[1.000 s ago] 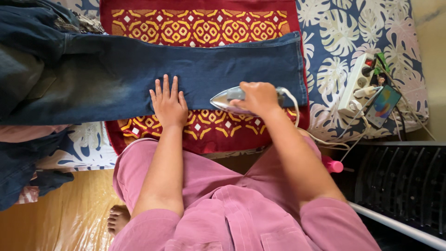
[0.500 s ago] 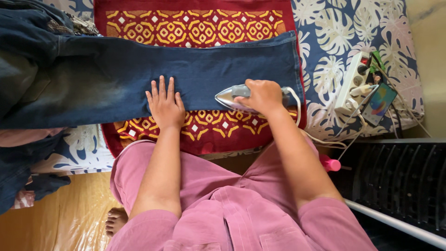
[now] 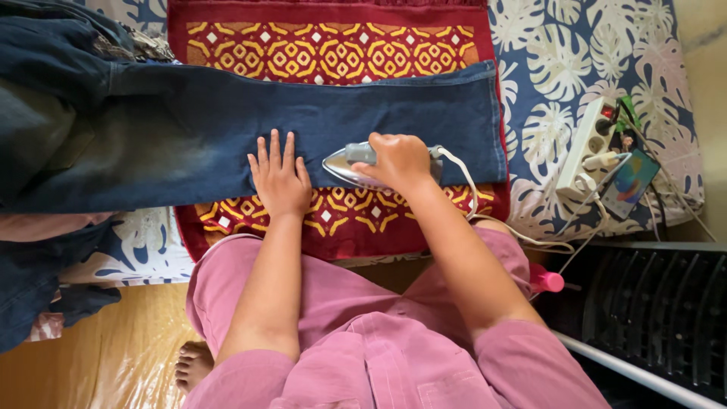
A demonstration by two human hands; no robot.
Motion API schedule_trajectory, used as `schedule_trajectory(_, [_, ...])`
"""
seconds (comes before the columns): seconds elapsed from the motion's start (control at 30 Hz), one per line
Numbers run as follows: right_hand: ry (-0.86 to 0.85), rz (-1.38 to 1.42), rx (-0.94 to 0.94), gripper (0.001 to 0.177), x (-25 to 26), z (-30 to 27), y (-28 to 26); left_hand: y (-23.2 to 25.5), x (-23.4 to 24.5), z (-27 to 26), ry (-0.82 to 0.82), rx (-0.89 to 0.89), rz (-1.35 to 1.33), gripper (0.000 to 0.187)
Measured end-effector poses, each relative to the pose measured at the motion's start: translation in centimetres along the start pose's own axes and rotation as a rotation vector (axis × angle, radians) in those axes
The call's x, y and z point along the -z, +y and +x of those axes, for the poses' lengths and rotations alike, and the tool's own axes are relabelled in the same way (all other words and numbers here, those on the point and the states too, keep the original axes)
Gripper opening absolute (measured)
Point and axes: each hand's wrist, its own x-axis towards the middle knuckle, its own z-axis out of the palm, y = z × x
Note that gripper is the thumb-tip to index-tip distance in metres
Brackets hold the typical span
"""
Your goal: The person irons a pair of jeans on a patterned cloth laid on the floor. They smooth the fabric with their hands, use an electric iron to press the leg, and adjust the garment's position multiple times during the process.
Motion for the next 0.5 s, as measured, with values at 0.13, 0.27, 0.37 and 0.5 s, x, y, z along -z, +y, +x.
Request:
schedule_trajectory(0.13, [0.045,-0.006,-0.045,0.052,-0.8,1.4,0.6,0.0,0.0,0.0,-0.001,0.003,0.004,0.05])
schedule_trajectory(0.27, [0.058,-0.06,-0.079,0.055,-1.5,3.2,1.4,0.3,-0.3,-0.1,0.001,0.065,0.006,0.053])
schedule_trajectory(0.37, [0.044,-0.101,-0.152,0.059,-1.6,4.6,2.4,1.0,-0.8,0.1,-0.003,0.125,0.057,0.056])
schedule_trajectory(0.5, [0.01,-0.132,-0.235,0.06,-1.8,5.3,4.0,1.8,-1.8,0.6,-0.098,0.18,0.23,0.066])
